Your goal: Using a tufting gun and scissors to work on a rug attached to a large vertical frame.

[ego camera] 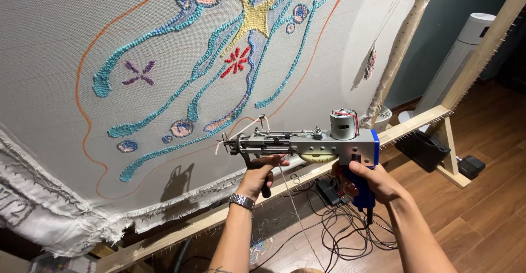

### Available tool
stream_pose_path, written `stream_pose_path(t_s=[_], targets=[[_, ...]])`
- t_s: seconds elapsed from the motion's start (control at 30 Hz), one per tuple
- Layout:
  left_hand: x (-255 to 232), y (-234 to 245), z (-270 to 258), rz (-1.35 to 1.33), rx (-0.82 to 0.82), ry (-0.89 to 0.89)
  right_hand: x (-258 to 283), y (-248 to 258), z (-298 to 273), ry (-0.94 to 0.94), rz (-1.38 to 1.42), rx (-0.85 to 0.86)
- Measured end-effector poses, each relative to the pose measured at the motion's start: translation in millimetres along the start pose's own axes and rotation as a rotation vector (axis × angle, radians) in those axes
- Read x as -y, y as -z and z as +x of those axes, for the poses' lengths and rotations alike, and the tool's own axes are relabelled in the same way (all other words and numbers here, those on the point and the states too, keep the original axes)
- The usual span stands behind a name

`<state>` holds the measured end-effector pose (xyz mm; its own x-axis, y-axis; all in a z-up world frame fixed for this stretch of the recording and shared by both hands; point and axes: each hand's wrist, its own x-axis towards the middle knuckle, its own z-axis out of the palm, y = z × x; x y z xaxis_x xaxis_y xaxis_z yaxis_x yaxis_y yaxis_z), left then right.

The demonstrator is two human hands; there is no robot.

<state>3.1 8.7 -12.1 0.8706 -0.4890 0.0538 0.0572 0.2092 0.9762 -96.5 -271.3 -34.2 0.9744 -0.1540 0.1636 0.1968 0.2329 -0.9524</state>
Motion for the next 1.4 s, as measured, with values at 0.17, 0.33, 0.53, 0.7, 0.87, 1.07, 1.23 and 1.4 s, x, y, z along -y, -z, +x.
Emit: stream_pose_path(t_s=[0.17,0.33,0.53,0.7,0.87,1.07,1.23,1.4], targets=[[0.0,-1.8,0.2,0.011,-0.042,0.037,-10.2,8.9,2.3,-0.062,0.013,-0.064],[-20.0,-9.0,-9.2,0.071,-0.070,0.037,-12.7,9.8,0.7,-0.056,-0.025,-0.175],[14.2,12.8,15.2,0.266,0.011,0.089,-12.2,13.5,-3.1,-0.006,0.029,-0.170],[-11.8,-1.1,3.4,0.349,0.061,0.098,3.4,1.6,-9.8,0.036,0.055,-0.130],[-3.8,2.8,7.3,0.277,0.034,0.098,10.8,-3.8,-13.3,0.072,0.092,-0.071],[-11.4,-6.9,6.1,0.291,0.050,0.102,23.3,-9.7,-24.2,0.110,0.007,-0.074],[-26.1,-20.4,11.4,0.116,0.081,0.101,41.8,0.4,-24.0,-0.109,-0.082,-0.188],[-21.6,-33.5,23.8,0.081,0.005,-0.053,68.9,-26.1,-33.5,0.039,-0.111,-0.101]])
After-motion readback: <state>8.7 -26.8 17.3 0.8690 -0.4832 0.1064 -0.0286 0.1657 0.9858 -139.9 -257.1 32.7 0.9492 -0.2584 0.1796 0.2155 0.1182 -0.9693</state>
